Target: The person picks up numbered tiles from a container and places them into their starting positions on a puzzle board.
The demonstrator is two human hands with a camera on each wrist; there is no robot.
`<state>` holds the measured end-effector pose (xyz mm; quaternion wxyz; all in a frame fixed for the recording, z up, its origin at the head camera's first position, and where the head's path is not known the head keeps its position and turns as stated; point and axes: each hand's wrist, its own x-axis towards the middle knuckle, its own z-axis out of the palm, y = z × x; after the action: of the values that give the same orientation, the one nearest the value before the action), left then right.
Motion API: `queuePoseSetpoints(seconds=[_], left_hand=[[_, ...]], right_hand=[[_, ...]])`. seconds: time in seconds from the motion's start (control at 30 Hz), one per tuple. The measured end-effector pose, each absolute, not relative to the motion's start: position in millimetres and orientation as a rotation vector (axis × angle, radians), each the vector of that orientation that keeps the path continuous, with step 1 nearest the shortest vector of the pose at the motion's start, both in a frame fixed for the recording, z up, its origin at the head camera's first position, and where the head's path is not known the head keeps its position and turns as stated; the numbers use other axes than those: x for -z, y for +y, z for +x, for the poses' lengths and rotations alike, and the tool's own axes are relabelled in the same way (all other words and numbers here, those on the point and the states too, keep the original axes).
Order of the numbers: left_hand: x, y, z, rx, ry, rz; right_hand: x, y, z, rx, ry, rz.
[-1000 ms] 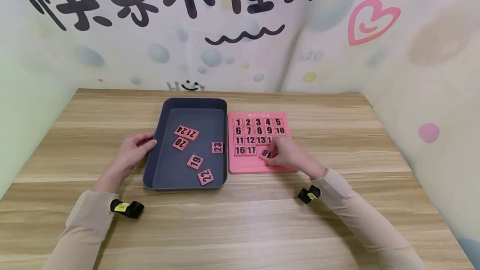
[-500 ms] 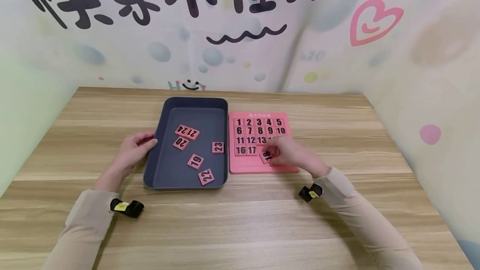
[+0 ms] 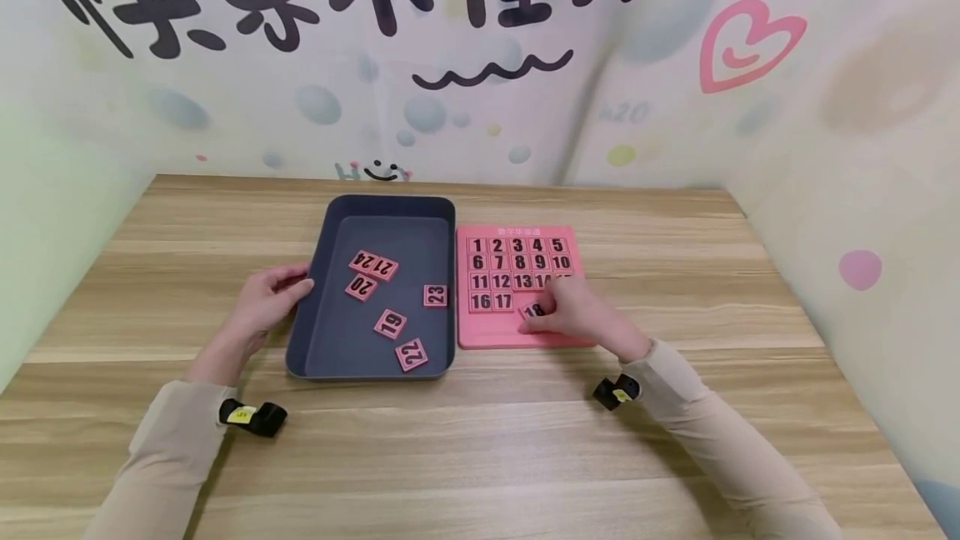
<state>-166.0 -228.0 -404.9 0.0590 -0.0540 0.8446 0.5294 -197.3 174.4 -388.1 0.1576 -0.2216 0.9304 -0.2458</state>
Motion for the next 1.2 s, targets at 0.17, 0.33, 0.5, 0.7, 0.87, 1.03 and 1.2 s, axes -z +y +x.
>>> queuePoseSetpoints(seconds=[0.17, 0.33, 0.5, 0.7, 0.87, 1.03, 1.2], left_hand=[[406.0, -228.6, -165.2, -1.599, 2.557, -0.171], [406.6, -228.9, -164.1, -1.606, 2.553, -0.170], [406.2, -228.6, -163.4, -1.610, 2.548, -0.176], [404.7, -228.4, -163.5, -1.597, 2.562, -0.173], [403.6, -227.5, -163.8, -1.584, 2.570, -0.171], [403.0, -226.8, -163.9, -1.579, 2.575, -0.167], [402.8, -226.9, -164.4, -1.580, 2.589, -0.172]], right_hand=[[386.4, 174.3, -197.1, 0.688, 2.642, -0.673], [388.5, 170.8, -199.5, 0.675, 2.670, -0.633], [393.0, 168.6, -205.5, 0.654, 2.727, -0.614], [393.5, 168.8, -207.9, 0.655, 2.728, -0.585], [386.5, 171.4, -210.0, 0.678, 2.700, -0.589], [370.0, 165.7, -216.0, 0.741, 2.741, -0.625], [357.6, 144.9, -220.0, 0.848, 2.764, -0.748]])
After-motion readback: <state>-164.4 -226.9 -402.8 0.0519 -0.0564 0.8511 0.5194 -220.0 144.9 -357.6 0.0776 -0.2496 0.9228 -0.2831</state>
